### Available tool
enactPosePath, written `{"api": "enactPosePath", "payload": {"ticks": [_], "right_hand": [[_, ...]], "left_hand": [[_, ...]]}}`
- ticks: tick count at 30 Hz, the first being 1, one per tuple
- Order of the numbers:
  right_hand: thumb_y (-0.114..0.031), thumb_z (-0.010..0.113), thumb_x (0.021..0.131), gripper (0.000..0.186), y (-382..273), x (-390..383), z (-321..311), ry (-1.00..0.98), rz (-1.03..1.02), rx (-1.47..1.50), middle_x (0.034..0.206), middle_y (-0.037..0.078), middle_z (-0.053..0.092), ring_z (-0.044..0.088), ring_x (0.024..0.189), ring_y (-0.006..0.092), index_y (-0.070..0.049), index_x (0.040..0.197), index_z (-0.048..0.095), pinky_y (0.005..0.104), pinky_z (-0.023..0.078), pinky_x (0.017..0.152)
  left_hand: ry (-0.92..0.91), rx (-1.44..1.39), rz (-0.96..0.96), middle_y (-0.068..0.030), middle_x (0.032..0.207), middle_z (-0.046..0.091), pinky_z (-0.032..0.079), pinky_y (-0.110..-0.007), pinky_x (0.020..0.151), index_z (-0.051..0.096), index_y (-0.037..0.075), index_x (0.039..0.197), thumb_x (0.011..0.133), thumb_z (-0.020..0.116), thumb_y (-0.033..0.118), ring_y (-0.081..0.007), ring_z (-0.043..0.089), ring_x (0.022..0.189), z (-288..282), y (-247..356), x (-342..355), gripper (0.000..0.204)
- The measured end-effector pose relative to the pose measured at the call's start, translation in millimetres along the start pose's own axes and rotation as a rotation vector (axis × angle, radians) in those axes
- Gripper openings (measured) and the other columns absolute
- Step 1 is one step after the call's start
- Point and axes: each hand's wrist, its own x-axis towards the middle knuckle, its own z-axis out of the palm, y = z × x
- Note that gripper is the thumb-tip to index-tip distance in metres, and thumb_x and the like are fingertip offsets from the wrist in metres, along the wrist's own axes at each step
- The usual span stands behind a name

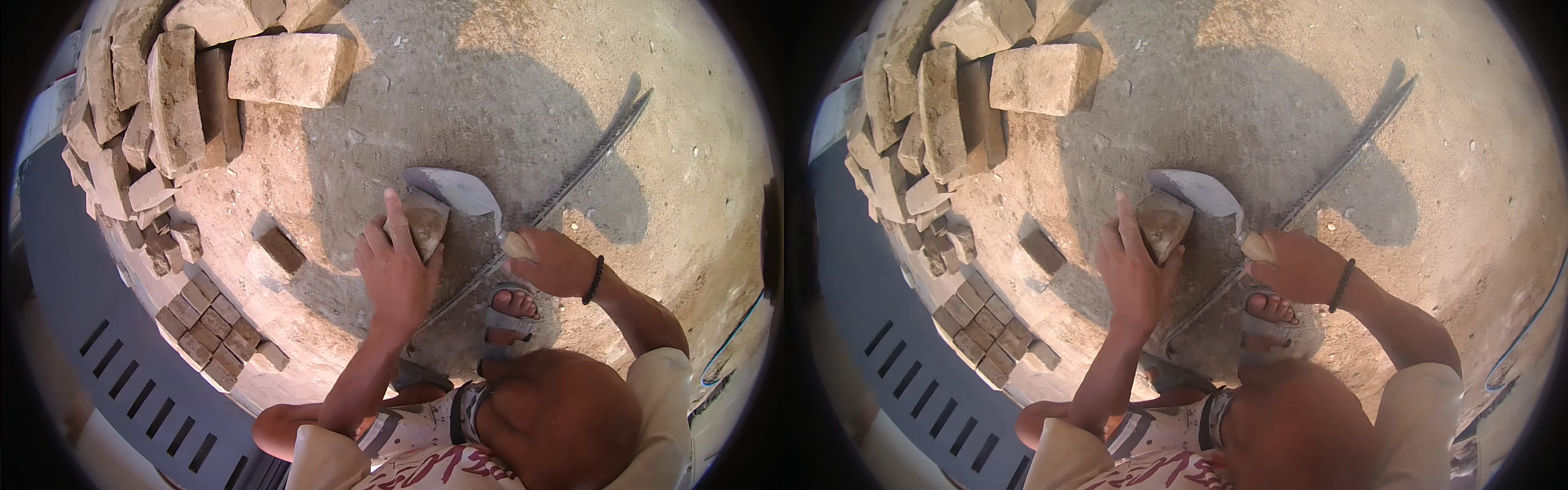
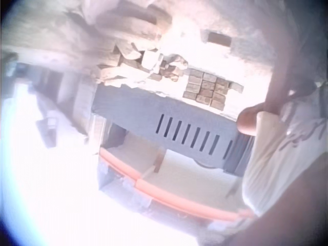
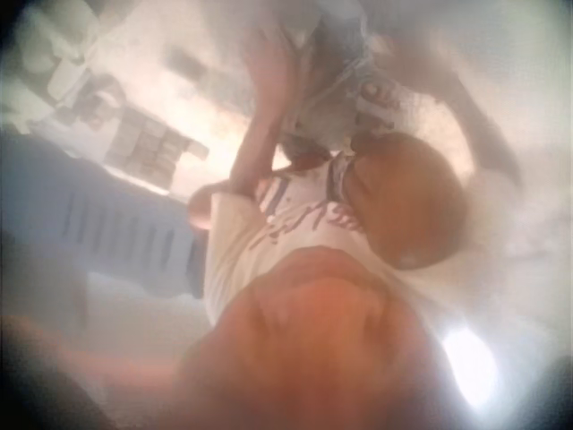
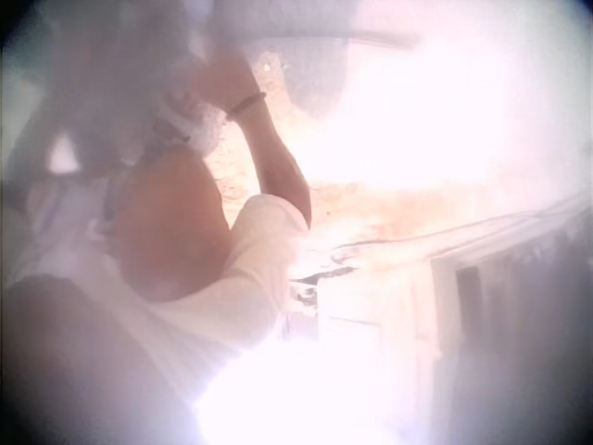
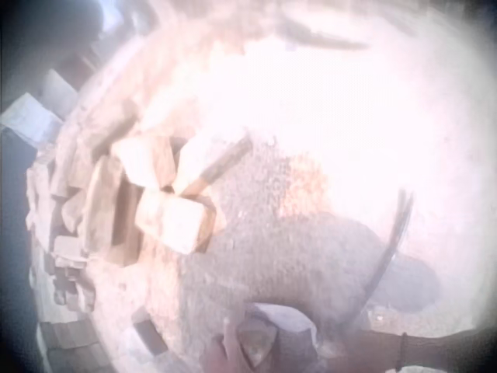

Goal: The person repeatedly picks up rectangular stone blocks and uses a chisel and hammer to chip and shape their edges. The person works on multiple blocks one at a time, rotating them to access different sides, and places finished pieces aside.

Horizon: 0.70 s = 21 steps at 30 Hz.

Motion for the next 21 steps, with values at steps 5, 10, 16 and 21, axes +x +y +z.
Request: {"api": "enactPosePath", "payload": {"ticks": [5,10,16,21], "right_hand": [[-0.030,0.065,0.089,0.043,-33,-19,13,0.376,-0.056,-0.002,0.077,0.026,0.063,0.065,0.073,0.0400,0.006,0.110,0.052,0.0444,0.050,0.066],[-0.030,0.066,0.089,0.044,-80,-55,39,0.302,-0.265,0.126,0.075,0.023,0.064,0.066,0.071,0.0408,0.004,0.113,0.051,0.0449,0.051,0.066],[-0.028,0.068,0.088,0.043,-131,-31,88,0.051,-0.605,-0.104,0.079,0.023,0.066,0.068,0.075,0.0401,0.003,0.113,0.052,0.0448,0.052,0.065],[-0.030,0.066,0.089,0.043,-114,2,119,-0.144,-0.420,-0.299,0.083,0.026,0.065,0.065,0.079,0.0457,0.003,0.113,0.052,0.0505,0.052,0.070]], "left_hand": [[-0.001,-0.170,0.089,-0.0212,0.119,0.048,0.043,-0.046,0.099,0.030,0.000,0.147,0.068,0.084,0.012,-0.0361,0.051,0.115,-44,-40,-12,0.096],[0.099,-0.500,-0.061,-0.0165,0.123,0.048,0.045,-0.041,0.100,0.033,-0.002,0.142,0.066,0.085,0.010,-0.0260,0.050,0.119,-79,-131,-91,0.093],[0.334,-0.603,-0.247,-0.0186,0.122,0.046,0.046,-0.038,0.098,0.031,-0.005,0.136,0.066,0.086,0.005,-0.0259,0.052,0.113,-41,-179,-178,0.089],[0.382,-0.744,-0.496,-0.0194,0.120,0.044,0.043,-0.042,0.099,0.032,-0.007,0.135,0.068,0.086,0.012,-0.0290,0.049,0.114,-31,-148,-188,0.088]]}}
